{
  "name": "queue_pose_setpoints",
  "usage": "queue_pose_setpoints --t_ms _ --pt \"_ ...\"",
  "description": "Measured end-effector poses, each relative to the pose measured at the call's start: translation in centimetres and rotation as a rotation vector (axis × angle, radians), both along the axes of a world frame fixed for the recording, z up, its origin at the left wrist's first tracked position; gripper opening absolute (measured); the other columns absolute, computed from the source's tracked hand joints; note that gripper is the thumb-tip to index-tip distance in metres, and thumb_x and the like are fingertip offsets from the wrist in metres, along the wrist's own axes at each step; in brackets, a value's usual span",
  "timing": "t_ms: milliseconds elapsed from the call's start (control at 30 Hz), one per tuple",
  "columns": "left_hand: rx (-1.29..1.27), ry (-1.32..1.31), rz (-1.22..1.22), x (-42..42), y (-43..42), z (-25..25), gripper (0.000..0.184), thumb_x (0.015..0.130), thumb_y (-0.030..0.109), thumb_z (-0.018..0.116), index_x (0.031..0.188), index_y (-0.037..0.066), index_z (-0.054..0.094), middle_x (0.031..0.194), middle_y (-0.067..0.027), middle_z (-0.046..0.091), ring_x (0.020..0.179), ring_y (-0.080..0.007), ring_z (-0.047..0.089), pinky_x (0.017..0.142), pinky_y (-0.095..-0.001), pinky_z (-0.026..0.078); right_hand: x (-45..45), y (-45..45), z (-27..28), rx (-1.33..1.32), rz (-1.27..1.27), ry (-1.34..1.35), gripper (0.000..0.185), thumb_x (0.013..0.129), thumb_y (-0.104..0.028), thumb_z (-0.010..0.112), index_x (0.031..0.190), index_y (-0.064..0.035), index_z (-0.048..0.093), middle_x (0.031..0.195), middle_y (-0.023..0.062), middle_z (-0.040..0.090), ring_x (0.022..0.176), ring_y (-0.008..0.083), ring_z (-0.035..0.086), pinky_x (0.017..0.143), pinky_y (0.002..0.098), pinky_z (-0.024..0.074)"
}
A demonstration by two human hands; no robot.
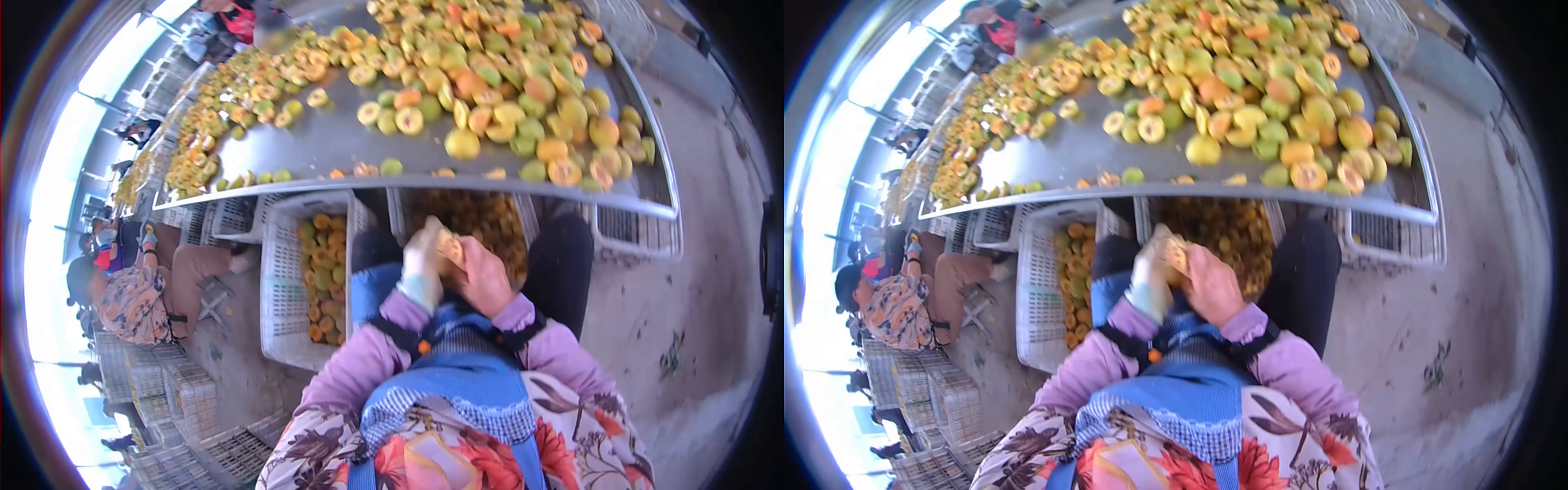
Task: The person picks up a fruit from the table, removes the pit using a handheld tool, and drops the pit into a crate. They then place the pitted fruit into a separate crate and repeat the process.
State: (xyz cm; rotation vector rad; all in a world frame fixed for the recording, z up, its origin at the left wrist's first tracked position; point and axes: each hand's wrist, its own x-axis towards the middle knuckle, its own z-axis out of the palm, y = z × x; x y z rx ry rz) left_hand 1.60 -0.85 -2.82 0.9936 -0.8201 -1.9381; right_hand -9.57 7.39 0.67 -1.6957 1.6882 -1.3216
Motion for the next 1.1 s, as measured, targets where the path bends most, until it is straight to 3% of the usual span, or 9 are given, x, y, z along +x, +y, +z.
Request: queue_pose_setpoints --t_ms 33,100,167,333,633,833,967,1000,1100 --pt "0.045 0.096 0.008 0.4 -1.8 -0.7 0.036 0.095 0.038 0.047 0.101 0.005 0.057 0.088 -0.0061 0.061 0.077 -0.0195 0.061 0.067 -0.0326 0.051 0.7 0.4 -0.7 0.028 -0.005 -0.031 0.030 0.076 -0.005 0.058 0.103 -0.0040 0.046 0.081 0.0219 0.057 0.079 0.0436 0.055 0.068 0.0464 0.0456" --pt "0.117 0.048 0.002 0.4 -3.0 2.2 0.041 0.095 0.042 0.043 0.102 0.003 0.055 0.086 -0.0105 0.062 0.075 -0.0249 0.063 0.061 -0.0375 0.053 0.1 1.3 -0.8 0.326 0.258 -0.303 0.028 0.079 -0.011 0.060 0.099 -0.0012 0.043 0.076 0.0239 0.056 0.078 0.0450 0.055 0.066 0.0447 0.0443" --pt "-0.029 -0.012 0.028 0.2 -3.0 3.6 0.045 0.095 0.044 0.042 0.106 0.002 0.053 0.088 -0.0134 0.062 0.073 -0.0265 0.064 0.057 -0.0412 0.054 -0.2 2.0 -0.4 0.457 0.246 -0.027 0.029 0.080 -0.012 0.059 0.098 0.0008 0.040 0.079 0.0284 0.056 0.080 0.0465 0.055 0.065 0.0478 0.0430" --pt "0.006 0.046 0.051 0.4 -1.8 3.3 0.035 0.094 0.034 0.046 0.104 0.001 0.055 0.094 -0.0133 0.062 0.085 -0.0247 0.062 0.076 -0.0352 0.052 -0.3 0.0 0.0 0.239 0.131 -0.233 0.029 0.081 -0.013 0.059 0.094 0.0038 0.039 0.078 0.0287 0.057 0.079 0.0475 0.055 0.066 0.0476 0.0436" --pt "-0.198 -0.126 0.184 -1.1 -0.1 3.2 0.030 0.093 0.027 0.048 0.104 0.001 0.055 0.096 -0.0128 0.062 0.088 -0.0209 0.061 0.079 -0.0326 0.051 0.3 -0.6 -0.7 0.312 0.115 -0.228 0.030 0.083 -0.013 0.057 0.097 0.0035 0.037 0.077 0.0291 0.056 0.078 0.0473 0.055 0.066 0.0483 0.0439" --pt "-0.302 -0.047 0.288 -1.3 0.1 3.5 0.023 0.091 0.022 0.055 0.098 0.000 0.058 0.094 -0.0128 0.063 0.083 -0.0191 0.061 0.074 -0.0304 0.052 -0.2 -0.9 0.1 0.388 0.168 -0.201 0.029 0.078 -0.009 0.057 0.097 0.0040 0.038 0.077 0.0290 0.057 0.078 0.0464 0.056 0.067 0.0484 0.0450" --pt "-0.630 -0.428 0.156 -0.7 0.2 3.8 0.028 0.093 0.022 0.046 0.100 -0.003 0.056 0.094 -0.0153 0.062 0.087 -0.0228 0.061 0.078 -0.0332 0.051 -0.9 -0.8 0.2 0.449 0.240 -0.207 0.028 0.075 -0.005 0.055 0.096 0.0042 0.039 0.076 0.0288 0.057 0.076 0.0458 0.057 0.067 0.0474 0.0457" --pt "-0.121 -0.029 0.158 -0.4 -0.3 4.0 0.026 0.094 0.020 0.045 0.101 -0.003 0.056 0.093 -0.0144 0.062 0.087 -0.0222 0.062 0.078 -0.0325 0.052 -0.9 -0.7 0.2 0.451 0.257 -0.212 0.028 0.075 -0.005 0.055 0.096 0.0042 0.039 0.076 0.0287 0.057 0.076 0.0457 0.057 0.066 0.0471 0.0459" --pt "-0.379 -0.148 0.206 -0.9 0.5 4.5 0.024 0.093 0.016 0.047 0.099 -0.004 0.058 0.093 -0.0136 0.062 0.085 -0.0211 0.062 0.078 -0.0312 0.051 -0.8 -0.4 0.8 0.457 0.262 -0.268 0.028 0.075 -0.004 0.054 0.098 0.0039 0.040 0.075 0.0283 0.057 0.076 0.0452 0.058 0.066 0.0457 0.0464"
